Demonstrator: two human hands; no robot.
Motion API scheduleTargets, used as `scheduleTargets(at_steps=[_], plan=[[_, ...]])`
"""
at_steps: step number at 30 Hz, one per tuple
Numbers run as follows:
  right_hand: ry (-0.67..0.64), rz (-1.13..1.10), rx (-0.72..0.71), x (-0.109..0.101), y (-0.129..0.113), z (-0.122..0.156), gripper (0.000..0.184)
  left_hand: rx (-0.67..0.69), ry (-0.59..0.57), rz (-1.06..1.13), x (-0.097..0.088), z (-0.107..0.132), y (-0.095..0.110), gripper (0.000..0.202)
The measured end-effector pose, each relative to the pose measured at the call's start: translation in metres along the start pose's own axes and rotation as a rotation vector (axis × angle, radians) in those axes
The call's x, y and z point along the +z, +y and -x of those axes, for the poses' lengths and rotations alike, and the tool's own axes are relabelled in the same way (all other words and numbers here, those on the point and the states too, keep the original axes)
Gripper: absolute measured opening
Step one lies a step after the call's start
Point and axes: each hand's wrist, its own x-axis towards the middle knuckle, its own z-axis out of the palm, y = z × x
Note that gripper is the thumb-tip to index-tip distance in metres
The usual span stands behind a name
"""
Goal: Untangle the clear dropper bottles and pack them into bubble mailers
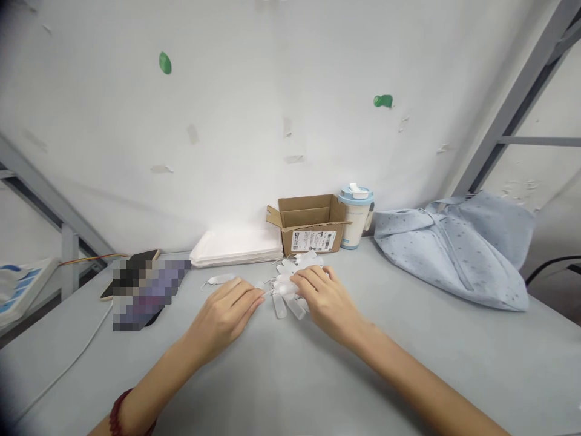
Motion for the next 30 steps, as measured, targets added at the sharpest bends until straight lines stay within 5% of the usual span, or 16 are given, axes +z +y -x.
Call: scheduleTargets(at_steps=[12, 21, 30], plan=[[0.030, -0.019, 0.028, -0.009, -0.002, -0.002, 0.021, 0.022, 0.204, 0.130, 0.000, 0.001, 0.008, 0.012], [0.023, -0.045, 0.024, -0.012, -0.007, -0.004, 0.023, -0.066, 0.078, 0.256, 0.008, 0.003, 0.009, 0.017], [0.029, -0.080, 0.033, -0.013, -0.007, -0.004, 0.024, -0.119, 0.088, 0.326, 0.004, 0.003, 0.010, 0.016]])
